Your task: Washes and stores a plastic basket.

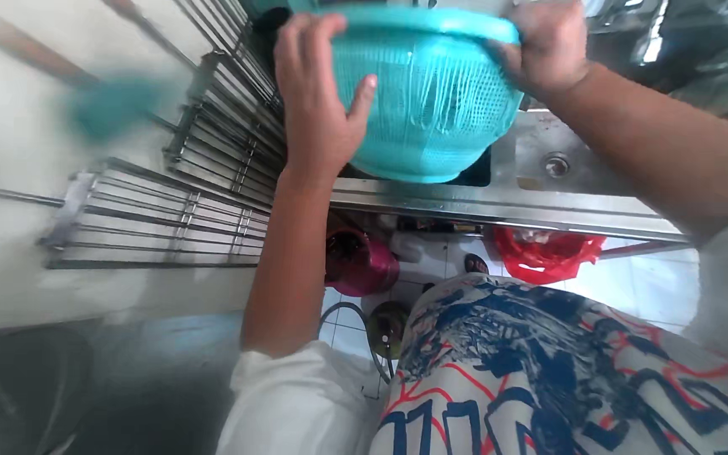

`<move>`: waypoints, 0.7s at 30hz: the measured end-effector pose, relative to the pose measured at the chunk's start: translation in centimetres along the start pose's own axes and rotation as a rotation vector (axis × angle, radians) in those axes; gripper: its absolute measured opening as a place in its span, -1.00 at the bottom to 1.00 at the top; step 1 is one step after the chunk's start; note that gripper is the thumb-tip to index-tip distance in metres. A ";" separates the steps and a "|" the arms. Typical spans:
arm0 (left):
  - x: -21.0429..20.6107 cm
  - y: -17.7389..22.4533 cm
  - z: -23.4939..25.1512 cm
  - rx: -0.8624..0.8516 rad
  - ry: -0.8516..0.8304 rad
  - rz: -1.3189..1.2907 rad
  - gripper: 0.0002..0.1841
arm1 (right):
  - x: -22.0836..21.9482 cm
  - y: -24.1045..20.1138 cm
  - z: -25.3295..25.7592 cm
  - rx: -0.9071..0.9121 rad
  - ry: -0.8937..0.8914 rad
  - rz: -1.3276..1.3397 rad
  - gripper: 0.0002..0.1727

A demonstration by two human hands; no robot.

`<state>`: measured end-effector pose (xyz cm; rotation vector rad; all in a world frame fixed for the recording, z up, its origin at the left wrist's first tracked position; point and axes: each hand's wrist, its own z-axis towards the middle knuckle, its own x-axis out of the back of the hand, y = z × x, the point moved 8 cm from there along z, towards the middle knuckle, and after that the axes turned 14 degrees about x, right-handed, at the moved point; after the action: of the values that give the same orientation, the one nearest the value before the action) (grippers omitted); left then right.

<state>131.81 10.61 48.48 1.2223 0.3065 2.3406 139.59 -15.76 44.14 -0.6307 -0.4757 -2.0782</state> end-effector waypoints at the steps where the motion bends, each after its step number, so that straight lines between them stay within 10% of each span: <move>1: 1.5 0.2 -0.7 -0.023 0.090 -0.083 -0.45 | 0.5 1.4 -0.1 -0.113 0.057 0.002 -0.45; 5: 2.6 0.4 -8.0 0.101 0.222 -0.599 -0.82 | 1.6 5.5 -3.2 -0.735 0.278 0.088 -0.50; 8: -6.7 0.0 -14.8 0.524 -0.233 -0.847 -0.85 | -1.1 4.6 -9.0 -1.238 0.350 0.294 -0.27; 11: -16.2 -1.0 -19.8 1.007 -0.660 -0.864 -0.48 | -7.0 1.4 -16.2 -1.622 0.586 0.661 -0.14; 21: -20.7 -3.8 -21.9 1.309 -0.469 -1.025 -0.56 | -10.8 -4.3 -24.1 -1.894 0.770 0.798 -0.19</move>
<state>125.15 3.85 19.58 1.4653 1.8973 0.7683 134.95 -19.69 18.13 -0.6694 2.0239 -1.2121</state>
